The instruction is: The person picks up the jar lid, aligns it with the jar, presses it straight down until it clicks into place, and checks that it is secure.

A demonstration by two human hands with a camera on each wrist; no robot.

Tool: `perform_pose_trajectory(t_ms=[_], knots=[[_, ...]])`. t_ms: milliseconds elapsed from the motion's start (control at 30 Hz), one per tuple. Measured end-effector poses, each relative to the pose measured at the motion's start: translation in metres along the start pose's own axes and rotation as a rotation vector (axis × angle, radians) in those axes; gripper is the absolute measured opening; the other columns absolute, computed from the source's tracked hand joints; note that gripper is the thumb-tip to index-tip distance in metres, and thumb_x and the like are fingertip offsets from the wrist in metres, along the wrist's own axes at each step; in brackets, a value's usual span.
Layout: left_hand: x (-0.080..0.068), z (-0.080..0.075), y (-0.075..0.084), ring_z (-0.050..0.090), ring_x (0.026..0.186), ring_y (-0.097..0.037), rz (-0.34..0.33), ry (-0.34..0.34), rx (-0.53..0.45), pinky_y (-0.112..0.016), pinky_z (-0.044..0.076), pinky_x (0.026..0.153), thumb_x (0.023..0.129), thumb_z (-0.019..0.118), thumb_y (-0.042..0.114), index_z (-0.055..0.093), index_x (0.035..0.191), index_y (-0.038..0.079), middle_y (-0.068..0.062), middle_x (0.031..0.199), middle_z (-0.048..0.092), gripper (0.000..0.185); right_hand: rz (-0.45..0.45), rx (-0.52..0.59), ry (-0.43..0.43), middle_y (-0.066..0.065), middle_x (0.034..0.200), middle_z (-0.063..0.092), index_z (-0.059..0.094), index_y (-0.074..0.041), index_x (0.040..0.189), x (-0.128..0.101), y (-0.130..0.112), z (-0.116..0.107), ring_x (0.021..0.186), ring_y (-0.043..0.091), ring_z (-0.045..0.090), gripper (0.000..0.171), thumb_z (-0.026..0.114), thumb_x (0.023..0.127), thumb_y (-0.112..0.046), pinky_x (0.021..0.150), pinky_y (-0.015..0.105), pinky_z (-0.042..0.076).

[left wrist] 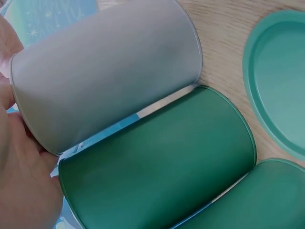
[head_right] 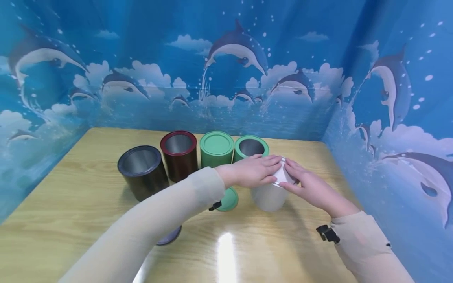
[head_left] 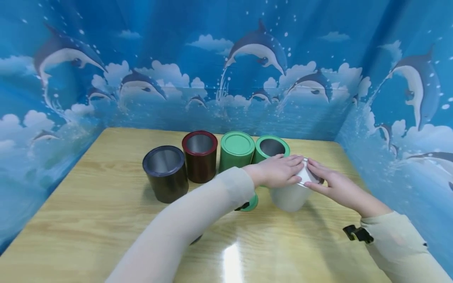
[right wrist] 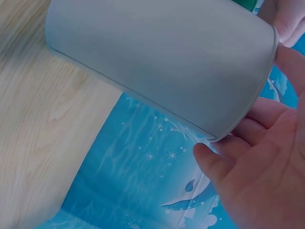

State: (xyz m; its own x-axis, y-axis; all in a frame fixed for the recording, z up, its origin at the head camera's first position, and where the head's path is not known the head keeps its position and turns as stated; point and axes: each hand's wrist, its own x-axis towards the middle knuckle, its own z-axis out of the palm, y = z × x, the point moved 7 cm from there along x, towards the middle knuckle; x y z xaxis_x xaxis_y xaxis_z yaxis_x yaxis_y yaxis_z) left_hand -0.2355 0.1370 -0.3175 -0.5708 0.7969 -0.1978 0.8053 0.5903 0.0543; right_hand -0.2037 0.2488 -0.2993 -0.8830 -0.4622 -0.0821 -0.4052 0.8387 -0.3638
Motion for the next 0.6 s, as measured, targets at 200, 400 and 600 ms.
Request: perform_pose_trajectory(t_ms=[200, 400, 600], knots=[[0.0, 0.0002, 0.0017, -0.009, 0.139, -0.004, -0.005, -0.01, 0.015, -0.03, 0.001, 0.113, 0.099, 0.016, 0.051, 0.002, 0.151, 0.025, 0.01, 0.155, -0.007, 0.06, -0.002, -0.003, 0.004, 0.029, 0.147, 0.021, 0.027, 0.006, 0.143, -0.0011, 0.0006, -0.0009, 0.126, 0.045, 0.034, 0.074, 0.053, 0.094, -0.041, 0.076, 0.043, 0.045], [-0.0005, 0.0011, 0.0012, -0.007, 0.14, -0.005, -0.008, -0.012, 0.014, -0.03, 0.001, 0.113, 0.099, 0.016, 0.051, 0.003, 0.151, 0.024, 0.009, 0.155, -0.006, 0.06, 0.002, -0.006, 0.0, 0.029, 0.147, 0.022, 0.028, 0.006, 0.143, -0.0005, 0.0003, -0.0005, 0.127, 0.046, 0.033, 0.074, 0.054, 0.093, -0.042, 0.079, 0.047, 0.046], [-0.0006, -0.001, 0.002, -0.008, 0.139, -0.006, -0.003, -0.059, 0.02, -0.03, 0.003, 0.113, 0.099, 0.016, 0.05, 0.001, 0.151, 0.023, 0.008, 0.155, -0.007, 0.06, -0.003, -0.002, -0.012, 0.029, 0.147, 0.022, 0.028, 0.006, 0.143, 0.0, -0.0011, -0.0006, 0.128, 0.046, 0.032, 0.074, 0.053, 0.093, -0.043, 0.079, 0.045, 0.045]])
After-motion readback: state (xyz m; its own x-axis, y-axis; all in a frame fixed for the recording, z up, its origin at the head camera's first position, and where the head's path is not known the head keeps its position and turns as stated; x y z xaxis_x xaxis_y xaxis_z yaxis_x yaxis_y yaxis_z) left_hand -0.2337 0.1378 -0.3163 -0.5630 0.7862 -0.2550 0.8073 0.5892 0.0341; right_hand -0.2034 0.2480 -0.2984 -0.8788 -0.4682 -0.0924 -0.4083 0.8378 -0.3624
